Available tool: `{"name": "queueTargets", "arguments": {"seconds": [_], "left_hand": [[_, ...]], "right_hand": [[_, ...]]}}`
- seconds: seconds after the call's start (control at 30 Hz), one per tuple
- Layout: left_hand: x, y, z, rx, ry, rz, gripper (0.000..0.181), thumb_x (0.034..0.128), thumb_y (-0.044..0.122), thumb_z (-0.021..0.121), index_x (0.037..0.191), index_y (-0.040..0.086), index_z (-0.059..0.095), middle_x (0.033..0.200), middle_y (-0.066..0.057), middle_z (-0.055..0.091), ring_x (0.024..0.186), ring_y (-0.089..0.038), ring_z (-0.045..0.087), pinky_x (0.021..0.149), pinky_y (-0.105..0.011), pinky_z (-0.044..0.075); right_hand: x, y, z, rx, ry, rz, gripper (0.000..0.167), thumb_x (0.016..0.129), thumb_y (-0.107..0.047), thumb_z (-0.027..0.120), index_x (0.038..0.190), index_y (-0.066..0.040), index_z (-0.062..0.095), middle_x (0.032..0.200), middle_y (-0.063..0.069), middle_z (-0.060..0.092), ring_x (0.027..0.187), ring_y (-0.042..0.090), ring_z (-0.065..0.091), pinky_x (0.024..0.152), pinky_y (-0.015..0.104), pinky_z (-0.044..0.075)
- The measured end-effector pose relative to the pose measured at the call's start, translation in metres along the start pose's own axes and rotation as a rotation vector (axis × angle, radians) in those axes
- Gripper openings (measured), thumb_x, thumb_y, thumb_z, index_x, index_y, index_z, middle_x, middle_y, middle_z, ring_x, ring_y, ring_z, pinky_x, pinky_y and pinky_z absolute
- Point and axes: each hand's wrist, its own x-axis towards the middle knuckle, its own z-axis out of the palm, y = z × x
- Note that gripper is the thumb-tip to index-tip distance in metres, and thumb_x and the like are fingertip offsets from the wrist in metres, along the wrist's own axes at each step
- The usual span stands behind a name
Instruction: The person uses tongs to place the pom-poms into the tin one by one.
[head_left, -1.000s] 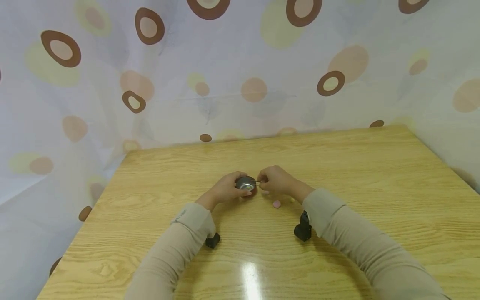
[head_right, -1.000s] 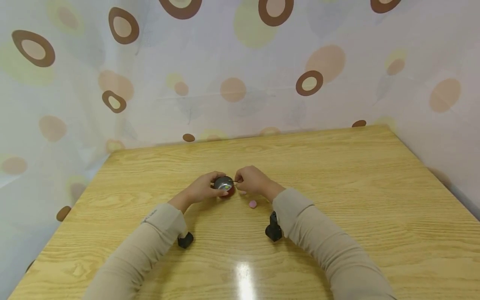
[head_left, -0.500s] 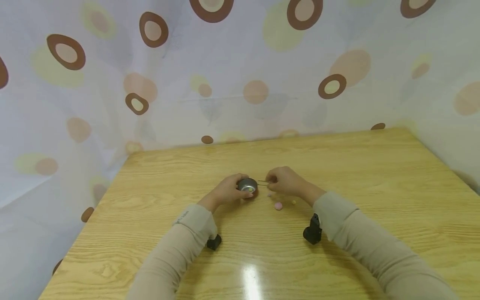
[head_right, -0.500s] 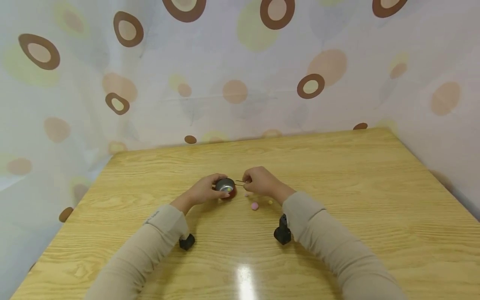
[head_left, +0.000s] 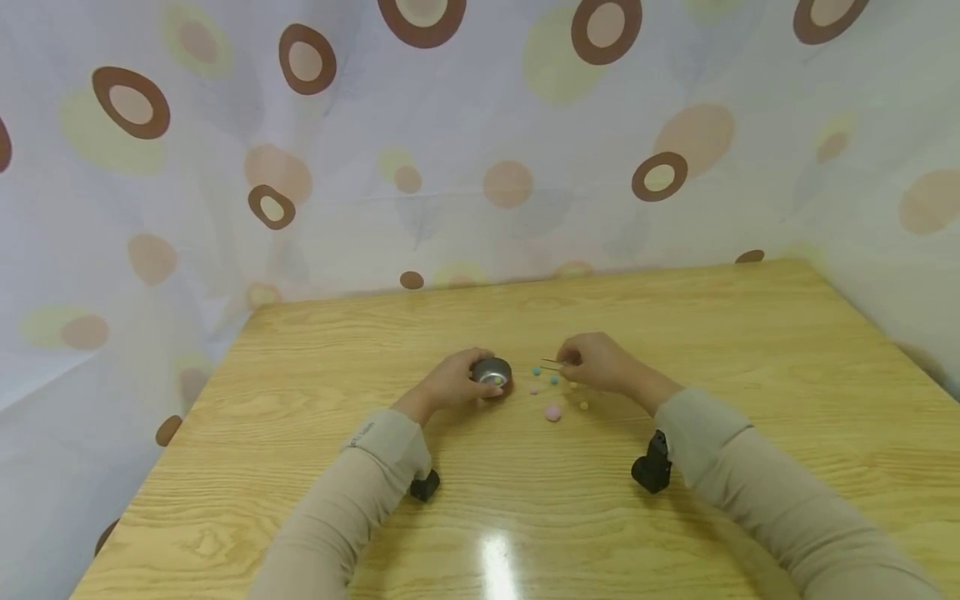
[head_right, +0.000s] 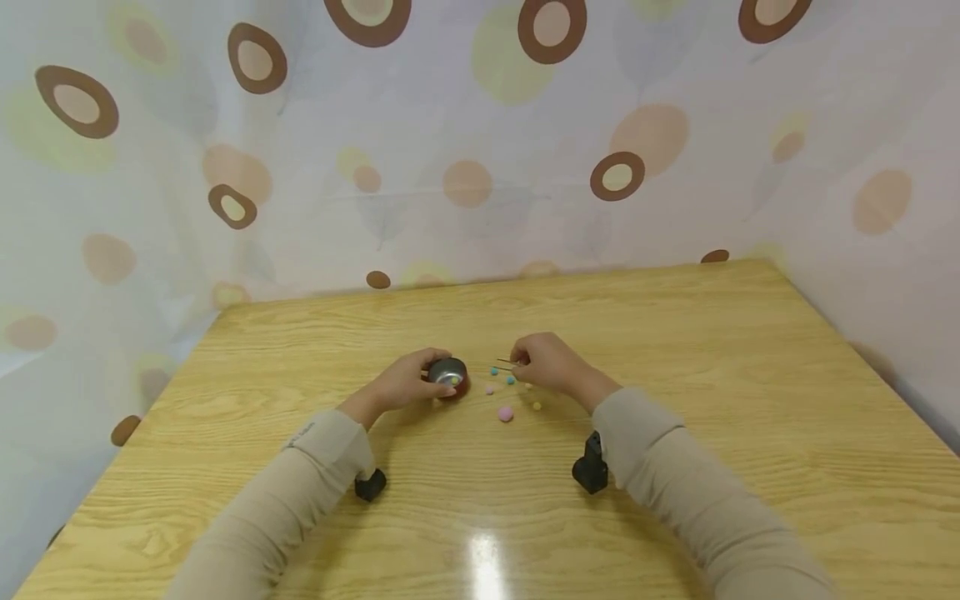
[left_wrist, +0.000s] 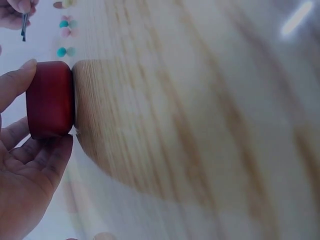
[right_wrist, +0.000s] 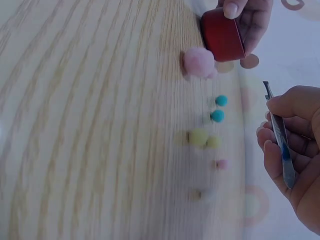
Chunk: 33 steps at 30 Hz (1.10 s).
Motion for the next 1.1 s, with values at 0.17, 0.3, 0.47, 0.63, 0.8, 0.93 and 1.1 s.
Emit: {"name": "queueTargets", "arguments": {"seconds": [0.17, 0.3, 0.47, 0.63, 0.8, 0.93, 1.1], "left_hand": [[0.001, 0.0, -0.002, 0.0, 0.002, 0.0, 0.064, 0.0769, 0.028, 0.065, 0.129, 0.005, 0.036, 0.122, -0.009, 0.044, 0.106, -0.022, 0.045, 0.086, -0.032, 0.038], [0.0, -0.001, -0.002, 0.005, 0.004, 0.002, 0.063, 0.0771, 0.028, 0.065, 0.129, 0.005, 0.036, 0.122, -0.009, 0.044, 0.107, -0.022, 0.044, 0.086, -0.032, 0.038], [0.002, -0.002, -0.002, 0.014, 0.004, 0.012, 0.063, 0.0774, 0.028, 0.065, 0.129, 0.005, 0.037, 0.122, -0.009, 0.045, 0.106, -0.021, 0.045, 0.086, -0.032, 0.038], [0.003, -0.003, -0.001, 0.009, 0.003, 0.02, 0.062, 0.0778, 0.027, 0.065, 0.128, 0.005, 0.037, 0.12, -0.009, 0.046, 0.105, -0.02, 0.045, 0.085, -0.032, 0.038], [0.002, -0.001, -0.001, -0.009, 0.0, 0.022, 0.062, 0.0779, 0.027, 0.065, 0.128, 0.004, 0.037, 0.12, -0.009, 0.045, 0.104, -0.021, 0.046, 0.085, -0.032, 0.039], [0.002, -0.001, -0.001, -0.007, 0.001, 0.021, 0.063, 0.0774, 0.027, 0.065, 0.128, 0.004, 0.037, 0.121, -0.01, 0.045, 0.104, -0.021, 0.046, 0.084, -0.032, 0.039], [0.002, -0.001, -0.001, -0.016, -0.002, 0.012, 0.063, 0.0771, 0.027, 0.065, 0.128, 0.004, 0.036, 0.12, -0.01, 0.045, 0.104, -0.021, 0.046, 0.084, -0.032, 0.039]], "right_hand": [[-0.004, 0.008, -0.006, -0.014, 0.016, 0.013, 0.013, 0.08, -0.005, 0.058, 0.089, 0.004, 0.061, 0.079, 0.006, 0.059, 0.074, 0.019, 0.053, 0.067, 0.035, 0.045], [-0.009, 0.011, -0.009, -0.012, 0.021, 0.037, 0.012, 0.08, -0.005, 0.058, 0.088, 0.003, 0.061, 0.077, 0.005, 0.059, 0.072, 0.018, 0.052, 0.066, 0.035, 0.044], [-0.013, 0.014, -0.01, -0.026, 0.011, 0.056, 0.012, 0.081, -0.008, 0.058, 0.087, 0.002, 0.061, 0.075, 0.003, 0.057, 0.069, 0.016, 0.05, 0.065, 0.034, 0.043], [-0.018, 0.019, -0.012, -0.042, 0.012, 0.048, 0.011, 0.079, -0.005, 0.06, 0.086, 0.003, 0.061, 0.077, 0.005, 0.058, 0.07, 0.017, 0.051, 0.064, 0.034, 0.044], [-0.026, 0.025, -0.015, -0.061, 0.017, 0.037, 0.012, 0.078, -0.005, 0.06, 0.086, 0.003, 0.061, 0.077, 0.005, 0.059, 0.071, 0.017, 0.052, 0.064, 0.035, 0.044], [-0.032, 0.03, -0.018, -0.073, 0.02, 0.036, 0.013, 0.078, -0.005, 0.06, 0.087, 0.004, 0.061, 0.079, 0.006, 0.059, 0.073, 0.019, 0.054, 0.066, 0.037, 0.045], [-0.038, 0.034, -0.02, -0.085, 0.009, 0.065, 0.012, 0.079, -0.005, 0.058, 0.087, 0.004, 0.061, 0.079, 0.006, 0.06, 0.073, 0.018, 0.054, 0.066, 0.037, 0.045]]}}
